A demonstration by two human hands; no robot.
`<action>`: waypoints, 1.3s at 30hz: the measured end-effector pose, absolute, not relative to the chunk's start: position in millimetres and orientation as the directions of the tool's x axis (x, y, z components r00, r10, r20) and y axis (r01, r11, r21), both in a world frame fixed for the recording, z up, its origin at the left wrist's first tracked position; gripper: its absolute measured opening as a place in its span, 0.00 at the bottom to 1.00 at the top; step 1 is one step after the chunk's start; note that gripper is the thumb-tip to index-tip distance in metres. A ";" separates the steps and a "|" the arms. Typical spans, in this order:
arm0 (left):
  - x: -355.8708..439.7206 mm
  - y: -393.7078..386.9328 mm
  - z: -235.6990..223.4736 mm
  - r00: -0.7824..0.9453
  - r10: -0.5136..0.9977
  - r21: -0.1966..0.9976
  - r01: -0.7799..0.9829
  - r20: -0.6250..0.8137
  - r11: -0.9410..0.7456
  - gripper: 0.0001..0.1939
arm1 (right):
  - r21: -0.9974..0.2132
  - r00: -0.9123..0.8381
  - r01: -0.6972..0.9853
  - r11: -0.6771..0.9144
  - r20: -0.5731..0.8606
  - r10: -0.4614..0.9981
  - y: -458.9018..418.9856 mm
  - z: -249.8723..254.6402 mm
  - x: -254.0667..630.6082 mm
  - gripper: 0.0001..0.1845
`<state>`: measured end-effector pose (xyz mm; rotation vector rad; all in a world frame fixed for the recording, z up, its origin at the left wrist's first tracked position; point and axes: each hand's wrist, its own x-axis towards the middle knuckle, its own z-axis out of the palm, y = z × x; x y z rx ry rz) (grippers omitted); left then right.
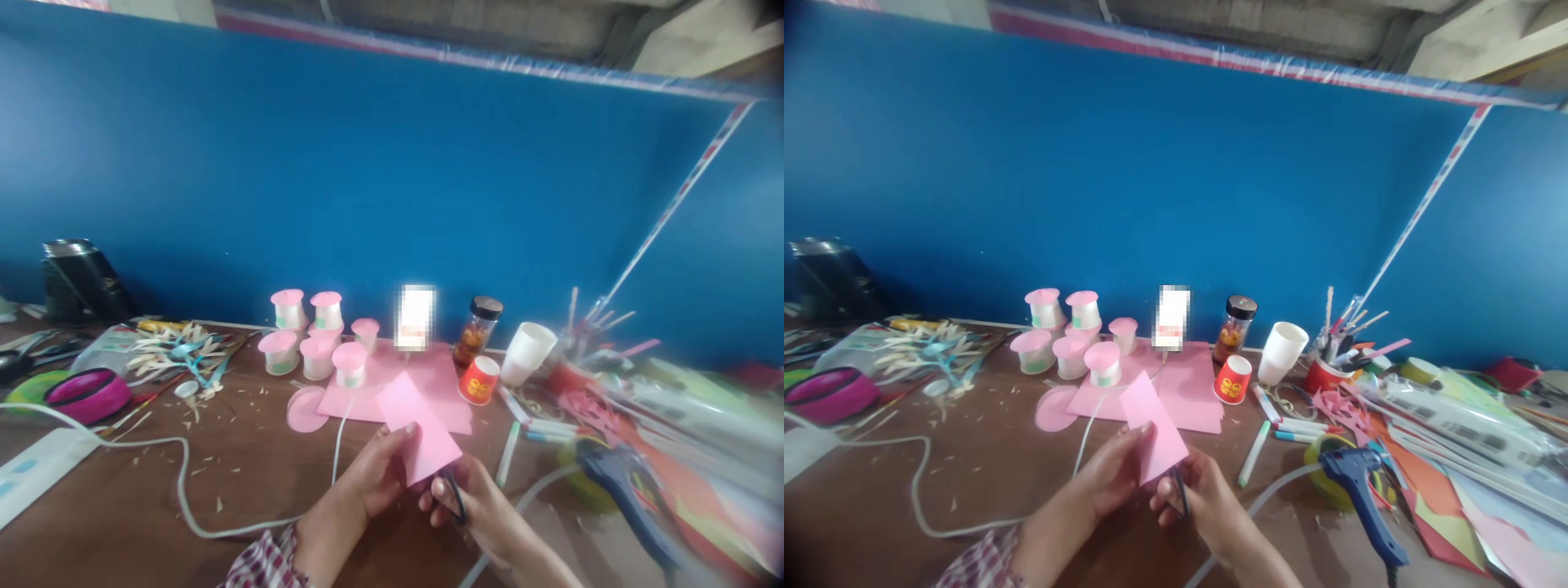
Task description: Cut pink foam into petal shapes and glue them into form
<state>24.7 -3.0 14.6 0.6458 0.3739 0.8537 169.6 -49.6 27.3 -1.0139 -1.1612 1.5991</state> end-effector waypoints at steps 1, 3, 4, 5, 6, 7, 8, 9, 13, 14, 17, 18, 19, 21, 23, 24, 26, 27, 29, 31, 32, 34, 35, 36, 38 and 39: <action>24.4 -2.8 15.2 0.611 0.790 0.666 -0.571 -0.044 0.479 0.18 | -0.966 -0.287 -0.198 -0.167 -0.105 0.952 -50.1 29.2 170.8 0.23; 23.2 -2.1 16.8 0.611 0.791 0.676 -0.566 -0.040 0.472 0.18 | -0.955 -0.331 -0.233 -0.182 -0.098 0.939 -51.6 31.6 173.4 0.22; 22.3 -1.6 17.7 0.606 0.793 0.677 -0.561 -0.057 0.477 0.18 | -0.946 -0.360 -0.260 -0.196 -0.094 0.928 -52.5 32.2 174.5 0.21; 21.3 -1.1 18.6 0.597 0.797 0.673 -0.554 -0.090 0.491 0.17 | -0.933 -0.386 -0.291 -0.211 -0.087 0.919 -53.3 32.3 175.3 0.21; 20.4 -0.5 19.6 0.579 0.805 0.665 -0.552 -0.130 0.504 0.17 | -0.920 -0.403 -0.321 -0.223 -0.080 0.912 -54.1 32.1 175.7 0.21; 19.6 0.0 20.6 0.548 0.820 0.652 -0.562 -0.166 0.508 0.15 | -0.910 -0.406 -0.347 -0.229 -0.075 0.911 -54.7 31.5 175.6 0.21; 19.0 0.3 21.5 0.512 0.838 0.639 -0.583 -0.191 0.502 0.14 | -0.902 -0.396 -0.367 -0.228 -0.071 0.916 -55.1 30.6 175.2 0.20; 18.9 0.4 22.3 0.485 0.851 0.630 -0.601 -0.202 0.492 0.14 | -0.899 -0.383 -0.378 -0.223 -0.068 0.921 -55.3 29.5 174.5 0.19; 21.0 -1.4 24.3 0.478 0.861 0.615 -0.630 -0.174 0.475 0.13 | -0.922 -0.331 -0.338 -0.192 -0.074 0.941 -53.7 26.0 170.8 0.22; 21.6 -1.8 24.8 0.484 0.858 0.610 -0.631 -0.173 0.479 0.13 | -0.931 -0.315 -0.317 -0.183 -0.079 0.946 -52.8 25.7 170.3 0.23; 20.9 -0.1 26.6 0.429 0.890 0.598 -0.677 -0.155 0.430 0.10 | -0.946 -0.216 -0.282 -0.157 -0.097 0.972 -49.8 26.0 171.1 0.27; 19.7 1.8 27.3 0.382 0.911 0.597 -0.699 -0.154 0.394 0.09 | -0.949 -0.172 -0.278 -0.147 -0.101 0.980 -48.8 26.3 171.9 0.27; 18.1 4.4 27.9 0.319 0.934 0.597 -0.723 -0.159 0.348 0.08 | -0.953 -0.129 -0.271 -0.134 -0.102 0.986 -48.0 26.5 173.0 0.27; 14.2 10.8 28.9 0.170 0.966 0.603 -0.755 -0.196 0.256 0.08 | -0.968 -0.073 -0.227 -0.109 -0.095 0.993 -47.2 26.5 174.7 0.24; 10.3 17.4 29.4 0.059 0.967 0.615 -0.761 -0.249 0.205 0.09 | -0.988 -0.083 -0.128 -0.080 -0.070 0.994 -47.6 25.5 175.2 0.23; 8.8 20.1 29.5 0.022 0.962 0.618 -0.762 -0.270 0.191 0.09 | -0.997 -0.098 -0.065 -0.050 -0.044 0.994 -48.2 24.8 174.8 0.22; 7.1 23.6 29.4 -0.030 0.954 0.618 -0.768 -0.297 0.169 0.08 | -0.997 -0.127 0.068 0.024 0.015 0.992 -49.8 23.0 173.1 0.20; 7.0 24.3 29.3 -0.048 0.952 0.616 -0.772 -0.303 0.157 0.08 | -0.991 -0.137 0.126 0.054 0.036 0.990 -50.5 22.1 172.0 0.19; 8.2 24.0 28.7 -0.083 0.943 0.622 -0.770 -0.321 0.144 0.09 | -0.977 -0.147 0.199 0.074 0.045 0.988 -51.6 20.5 170.2 0.18; 10.7 22.3 27.9 -0.116 0.931 0.639 -0.756 -0.347 0.144 0.10 | -0.973 -0.158 0.224 0.048 0.013 0.987 -51.9 18.8 169.3 0.18; 12.3 21.1 27.4 -0.128 0.926 0.649 -0.747 -0.354 0.145 0.11 | -0.973 -0.164 0.227 0.036 -0.002 0.987 -51.8 17.9 169.2 0.19; 15.5 18.7 26.7 -0.138 0.925 0.666 -0.732 -0.353 0.145 0.12 | -0.974 -0.176 0.226 0.019 -0.022 0.984 -51.4 15.7 169.5 0.19; 17.0 17.6 26.5 -0.134 0.930 0.672 -0.726 -0.343 0.143 0.13 | -0.975 -0.181 0.222 0.011 -0.030 0.983 -51.3 14.5 169.8 0.19; 18.3 16.5 26.4 -0.131 0.935 0.678 -0.722 -0.331 0.139 0.13 | -0.976 -0.184 0.216 0.002 -0.039 0.982 -51.2 13.4 170.0 0.19; 20.3 14.7 26.5 -0.135 0.939 0.688 -0.714 -0.315 0.128 0.14 | -0.980 -0.185 0.196 -0.024 -0.061 0.981 -51.4 11.4 170.1 0.20; 21.0 13.9 26.6 -0.142 0.940 0.694 -0.710 -0.311 0.122 0.14 | -0.982 -0.183 0.187 -0.039 -0.073 0.980 -51.5 10.7 170.0 0.20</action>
